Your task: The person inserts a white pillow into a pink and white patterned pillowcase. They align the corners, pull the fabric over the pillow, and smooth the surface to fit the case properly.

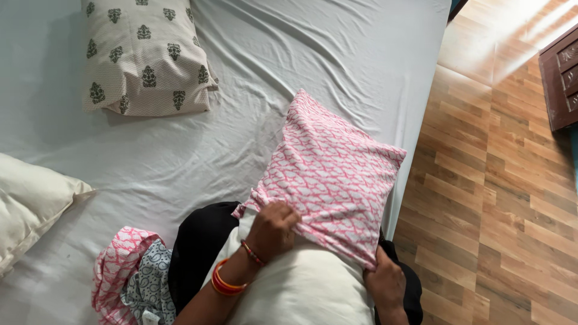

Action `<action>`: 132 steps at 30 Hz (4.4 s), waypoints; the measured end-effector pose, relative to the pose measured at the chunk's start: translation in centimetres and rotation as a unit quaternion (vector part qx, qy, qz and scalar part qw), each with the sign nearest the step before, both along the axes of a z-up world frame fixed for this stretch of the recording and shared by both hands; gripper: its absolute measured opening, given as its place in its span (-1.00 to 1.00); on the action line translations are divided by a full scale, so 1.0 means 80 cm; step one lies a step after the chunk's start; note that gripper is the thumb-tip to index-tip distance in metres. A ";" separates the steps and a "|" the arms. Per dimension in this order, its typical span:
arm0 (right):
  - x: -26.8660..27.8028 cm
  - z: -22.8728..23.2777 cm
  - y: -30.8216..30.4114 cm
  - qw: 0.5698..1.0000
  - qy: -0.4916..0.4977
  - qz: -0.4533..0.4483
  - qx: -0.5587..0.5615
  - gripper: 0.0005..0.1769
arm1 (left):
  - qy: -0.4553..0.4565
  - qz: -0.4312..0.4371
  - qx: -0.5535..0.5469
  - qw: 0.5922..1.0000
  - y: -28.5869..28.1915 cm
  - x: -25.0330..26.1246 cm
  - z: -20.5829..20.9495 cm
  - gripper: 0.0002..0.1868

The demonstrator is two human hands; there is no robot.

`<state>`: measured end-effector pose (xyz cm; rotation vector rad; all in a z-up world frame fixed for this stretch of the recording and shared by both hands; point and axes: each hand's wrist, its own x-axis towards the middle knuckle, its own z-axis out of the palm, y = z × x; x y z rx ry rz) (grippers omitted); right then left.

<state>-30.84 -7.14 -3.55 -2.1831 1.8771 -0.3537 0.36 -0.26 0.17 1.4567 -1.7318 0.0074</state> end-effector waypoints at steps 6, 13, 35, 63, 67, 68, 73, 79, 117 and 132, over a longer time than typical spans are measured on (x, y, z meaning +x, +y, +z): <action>0.038 0.045 -0.018 0.970 -0.111 0.064 -0.208 -0.40 | -0.052 0.149 -0.004 0.987 -0.018 0.042 -0.011 -0.49; 0.056 0.038 -0.046 0.959 -0.149 0.104 -0.216 -0.56 | 0.020 0.263 0.181 0.947 -0.038 0.111 -0.099 -0.68; 0.012 0.033 0.028 0.977 -0.129 0.070 -0.154 -0.58 | 0.091 0.180 0.086 0.976 0.000 0.064 -0.017 -0.73; 0.102 0.085 0.022 0.947 -0.160 0.249 -0.127 -0.54 | -0.023 0.022 0.022 0.999 0.004 0.006 0.008 -0.61; 0.086 0.074 0.017 0.964 -0.125 0.188 -0.143 -0.46 | -0.057 0.125 0.029 0.990 -0.003 0.026 -0.012 -0.57; 0.082 0.071 0.013 0.962 -0.111 0.187 -0.164 -0.40 | -0.054 0.138 0.037 0.988 -0.004 0.031 -0.016 -0.58; 0.053 0.044 -0.013 0.972 -0.089 0.147 -0.159 -0.24 | -0.027 0.191 0.105 0.976 -0.005 0.052 -0.039 -0.72; 0.004 -0.025 -0.052 0.994 -0.077 -0.009 0.082 -0.59 | 0.049 0.212 0.156 0.963 0.004 0.054 -0.051 -0.95; 0.032 -0.087 -0.074 0.982 -0.185 -0.005 0.040 -0.71 | -0.033 -0.177 0.006 0.984 0.072 -0.189 -0.016 -0.45; 0.026 -0.050 -0.093 0.937 -0.346 -0.006 0.041 -0.64 | -0.040 -0.035 -0.108 0.993 0.061 -0.072 0.091 -0.68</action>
